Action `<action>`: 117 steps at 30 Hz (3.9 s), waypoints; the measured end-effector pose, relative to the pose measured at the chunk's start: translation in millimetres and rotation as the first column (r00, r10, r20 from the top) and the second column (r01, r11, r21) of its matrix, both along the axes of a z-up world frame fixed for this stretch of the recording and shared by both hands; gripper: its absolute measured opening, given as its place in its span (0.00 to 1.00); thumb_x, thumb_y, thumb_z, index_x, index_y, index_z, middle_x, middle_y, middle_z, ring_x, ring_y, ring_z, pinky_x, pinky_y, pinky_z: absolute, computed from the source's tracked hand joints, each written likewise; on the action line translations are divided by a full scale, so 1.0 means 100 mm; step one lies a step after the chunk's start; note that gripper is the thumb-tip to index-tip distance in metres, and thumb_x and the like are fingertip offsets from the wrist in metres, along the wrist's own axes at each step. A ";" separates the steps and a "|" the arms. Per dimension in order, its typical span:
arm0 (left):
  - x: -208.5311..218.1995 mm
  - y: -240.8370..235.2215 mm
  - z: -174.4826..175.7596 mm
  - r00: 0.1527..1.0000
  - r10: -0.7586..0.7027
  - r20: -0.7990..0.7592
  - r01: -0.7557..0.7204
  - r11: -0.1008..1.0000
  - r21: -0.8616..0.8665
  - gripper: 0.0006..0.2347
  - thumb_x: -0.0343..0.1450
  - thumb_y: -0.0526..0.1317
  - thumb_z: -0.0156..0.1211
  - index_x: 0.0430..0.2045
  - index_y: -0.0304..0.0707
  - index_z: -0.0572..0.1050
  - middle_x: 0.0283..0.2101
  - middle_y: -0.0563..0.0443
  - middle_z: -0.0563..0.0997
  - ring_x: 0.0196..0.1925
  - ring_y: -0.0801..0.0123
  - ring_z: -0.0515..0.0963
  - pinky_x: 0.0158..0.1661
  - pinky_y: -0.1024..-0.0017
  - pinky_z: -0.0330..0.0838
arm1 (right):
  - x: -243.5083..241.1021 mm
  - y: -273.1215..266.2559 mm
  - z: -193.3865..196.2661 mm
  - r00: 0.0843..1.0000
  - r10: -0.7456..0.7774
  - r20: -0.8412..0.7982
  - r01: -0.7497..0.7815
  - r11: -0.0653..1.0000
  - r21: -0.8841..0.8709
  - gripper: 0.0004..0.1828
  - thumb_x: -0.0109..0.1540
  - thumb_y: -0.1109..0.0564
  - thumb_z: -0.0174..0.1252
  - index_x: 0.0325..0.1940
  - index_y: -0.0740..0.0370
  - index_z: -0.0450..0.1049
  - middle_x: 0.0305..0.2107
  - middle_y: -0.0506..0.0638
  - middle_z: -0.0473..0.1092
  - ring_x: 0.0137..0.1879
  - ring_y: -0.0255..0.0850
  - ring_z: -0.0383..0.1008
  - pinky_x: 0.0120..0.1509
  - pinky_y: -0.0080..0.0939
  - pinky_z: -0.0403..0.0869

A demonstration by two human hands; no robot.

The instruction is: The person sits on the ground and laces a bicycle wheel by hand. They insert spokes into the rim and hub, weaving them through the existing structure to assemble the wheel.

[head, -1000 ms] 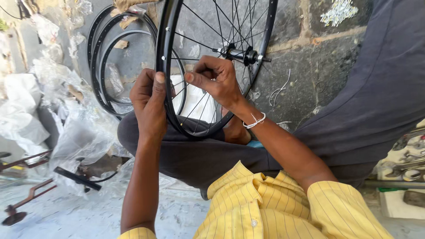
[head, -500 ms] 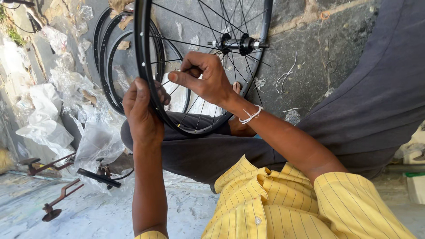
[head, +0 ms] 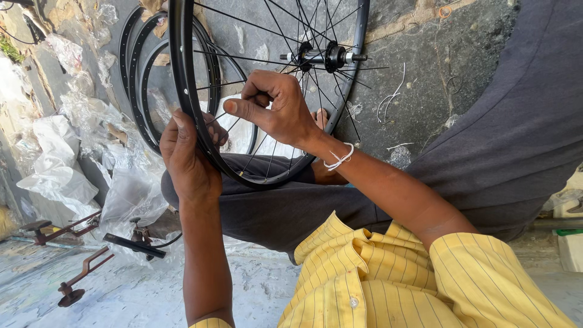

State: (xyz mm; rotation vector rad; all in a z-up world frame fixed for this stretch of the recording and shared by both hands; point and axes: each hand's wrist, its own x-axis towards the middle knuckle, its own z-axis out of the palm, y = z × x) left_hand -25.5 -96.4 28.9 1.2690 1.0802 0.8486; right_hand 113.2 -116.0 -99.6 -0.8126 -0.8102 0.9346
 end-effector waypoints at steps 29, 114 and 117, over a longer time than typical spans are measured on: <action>-0.01 -0.18 -0.15 0.989 0.130 -0.074 -0.104 0.954 0.280 0.13 0.79 0.44 0.62 0.47 0.33 0.70 0.37 0.55 0.76 0.34 0.79 0.74 0.36 0.80 0.68 | -0.02 -0.12 0.25 0.977 0.105 0.185 -0.123 0.989 0.084 0.12 0.70 0.52 0.59 0.48 0.63 0.76 0.39 0.50 0.73 0.41 0.35 0.76 0.39 0.35 0.75; 0.15 -0.25 0.57 0.363 0.132 -0.923 0.788 0.485 0.379 0.11 0.71 0.25 0.61 0.46 0.33 0.73 0.42 0.44 0.71 0.46 0.56 0.71 0.45 0.63 0.65 | 0.08 -0.33 0.31 0.848 0.469 -0.248 -0.432 0.881 0.190 0.16 0.71 0.49 0.55 0.53 0.65 0.67 0.39 0.44 0.67 0.40 0.31 0.70 0.39 0.31 0.76; 0.23 -0.22 0.61 0.359 0.140 -0.923 0.797 0.468 0.381 0.11 0.69 0.26 0.62 0.44 0.31 0.73 0.41 0.42 0.71 0.45 0.54 0.70 0.45 0.60 0.63 | 0.10 -0.35 0.30 0.887 0.412 -0.209 -0.388 0.910 0.147 0.16 0.71 0.48 0.57 0.50 0.64 0.66 0.37 0.42 0.65 0.40 0.29 0.70 0.39 0.30 0.75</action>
